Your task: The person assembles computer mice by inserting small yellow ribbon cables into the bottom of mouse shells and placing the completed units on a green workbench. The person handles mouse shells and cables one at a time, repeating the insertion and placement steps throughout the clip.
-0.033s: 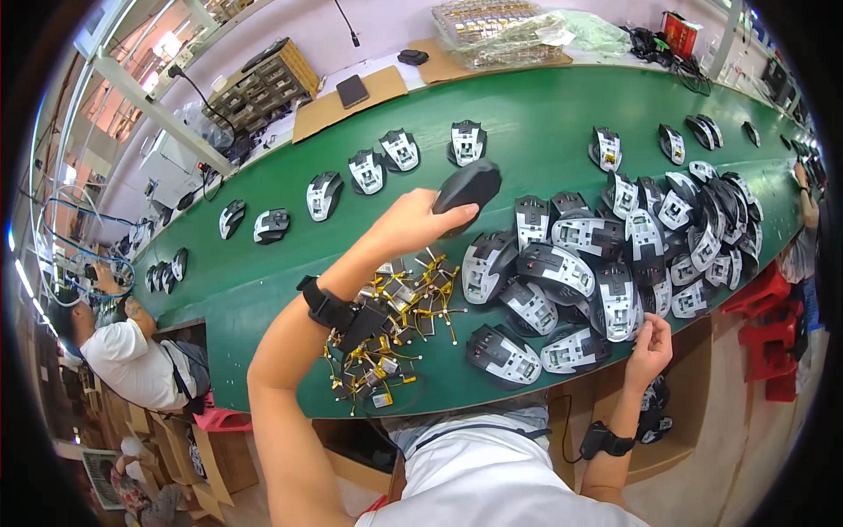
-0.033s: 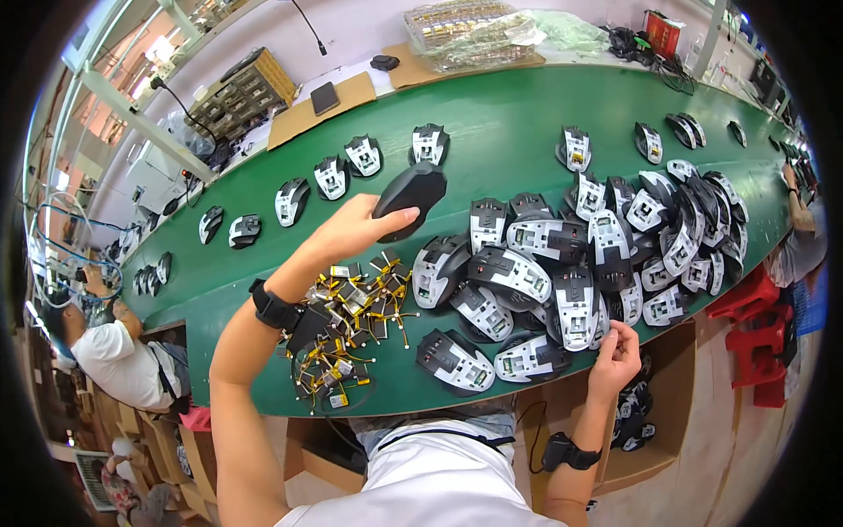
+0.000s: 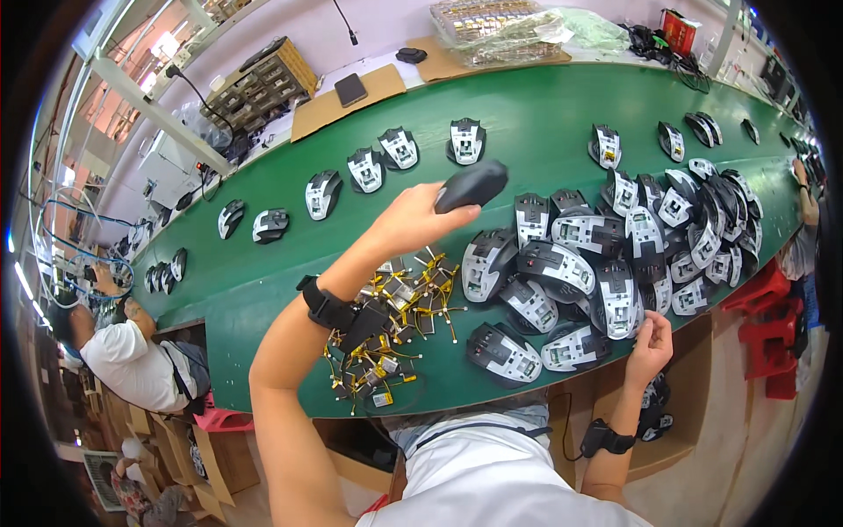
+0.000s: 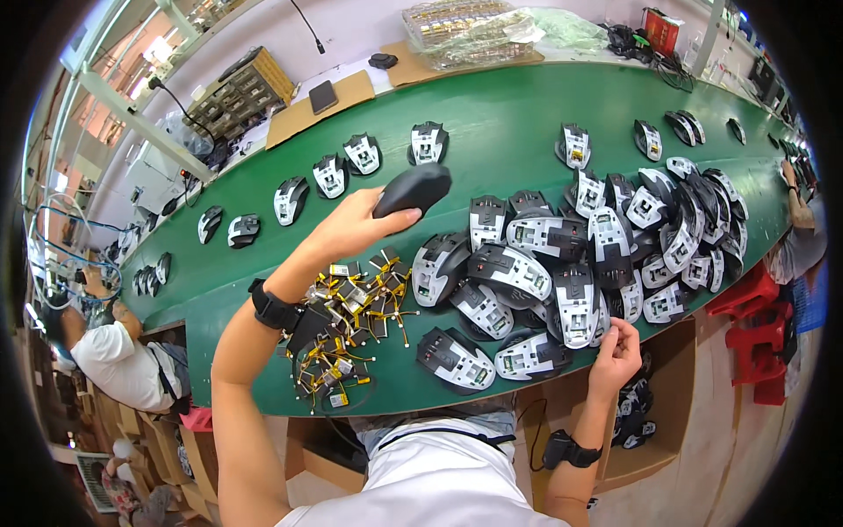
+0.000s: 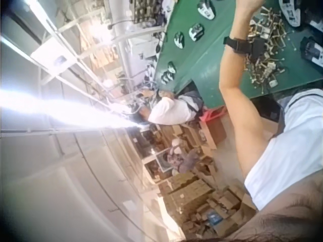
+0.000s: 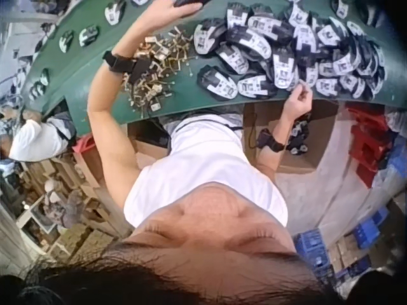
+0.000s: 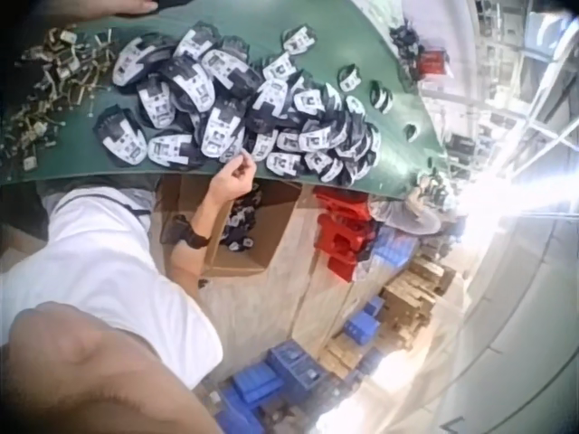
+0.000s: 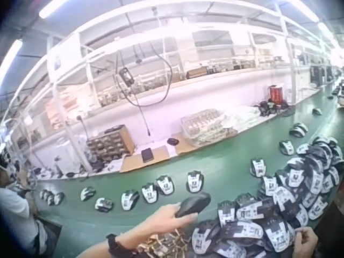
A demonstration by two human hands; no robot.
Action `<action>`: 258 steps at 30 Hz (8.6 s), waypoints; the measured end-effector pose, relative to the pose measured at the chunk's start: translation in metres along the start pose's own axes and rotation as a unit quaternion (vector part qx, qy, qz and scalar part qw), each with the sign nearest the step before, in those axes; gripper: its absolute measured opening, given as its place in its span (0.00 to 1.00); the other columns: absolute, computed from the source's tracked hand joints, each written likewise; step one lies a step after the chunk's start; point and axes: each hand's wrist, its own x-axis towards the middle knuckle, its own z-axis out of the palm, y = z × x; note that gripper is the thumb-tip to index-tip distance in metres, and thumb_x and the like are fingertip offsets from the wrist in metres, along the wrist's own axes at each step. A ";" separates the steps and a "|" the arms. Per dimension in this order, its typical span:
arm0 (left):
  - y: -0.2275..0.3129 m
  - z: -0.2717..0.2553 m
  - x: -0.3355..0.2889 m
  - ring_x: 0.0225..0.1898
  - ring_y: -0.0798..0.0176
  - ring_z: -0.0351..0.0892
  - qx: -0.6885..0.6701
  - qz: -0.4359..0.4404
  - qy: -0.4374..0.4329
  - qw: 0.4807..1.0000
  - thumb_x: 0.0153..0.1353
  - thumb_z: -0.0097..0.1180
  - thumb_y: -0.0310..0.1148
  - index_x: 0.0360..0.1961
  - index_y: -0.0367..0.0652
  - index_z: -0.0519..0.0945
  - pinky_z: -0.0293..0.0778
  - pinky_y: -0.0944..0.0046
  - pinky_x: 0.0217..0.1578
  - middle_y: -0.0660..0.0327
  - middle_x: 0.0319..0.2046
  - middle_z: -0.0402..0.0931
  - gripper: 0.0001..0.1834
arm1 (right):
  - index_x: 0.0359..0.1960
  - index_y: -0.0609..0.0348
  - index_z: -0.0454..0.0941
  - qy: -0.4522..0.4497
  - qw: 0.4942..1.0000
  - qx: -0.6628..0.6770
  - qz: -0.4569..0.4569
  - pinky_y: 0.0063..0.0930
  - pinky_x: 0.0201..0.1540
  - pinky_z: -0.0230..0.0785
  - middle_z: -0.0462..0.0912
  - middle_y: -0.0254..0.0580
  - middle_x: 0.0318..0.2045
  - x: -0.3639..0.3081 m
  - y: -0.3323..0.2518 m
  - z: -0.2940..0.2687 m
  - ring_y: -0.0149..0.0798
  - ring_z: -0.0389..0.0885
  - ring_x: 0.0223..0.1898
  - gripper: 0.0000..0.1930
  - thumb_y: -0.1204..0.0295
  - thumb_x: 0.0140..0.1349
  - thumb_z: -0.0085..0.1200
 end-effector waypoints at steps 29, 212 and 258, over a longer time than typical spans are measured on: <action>-0.029 0.028 0.194 0.56 0.44 0.74 0.168 -0.053 0.279 0.944 0.51 0.66 0.46 0.60 0.34 0.69 0.74 0.53 0.54 0.41 0.55 0.71 0.39 | 0.39 0.66 0.79 0.036 0.997 -0.055 -0.047 0.12 0.22 0.54 0.73 0.26 0.24 -0.004 0.000 0.008 0.16 0.65 0.21 0.06 0.78 0.65 0.51; 0.023 0.059 0.050 0.56 0.45 0.76 0.057 0.169 -0.043 0.983 0.40 0.74 0.47 0.62 0.38 0.67 0.71 0.53 0.56 0.42 0.54 0.75 0.48 | 0.39 0.62 0.80 -0.089 0.991 -0.031 -0.096 0.35 0.50 0.73 0.83 0.47 0.41 -0.050 -0.122 -0.002 0.48 0.82 0.44 0.10 0.78 0.54 0.59; 0.069 0.051 0.013 0.47 0.44 0.78 0.164 0.221 0.068 0.959 0.44 0.73 0.40 0.55 0.40 0.70 0.73 0.51 0.49 0.46 0.45 0.77 0.38 | 0.39 0.64 0.78 -0.080 0.993 -0.033 -0.080 0.26 0.42 0.68 0.81 0.43 0.37 -0.056 -0.107 -0.003 0.36 0.78 0.38 0.09 0.82 0.56 0.53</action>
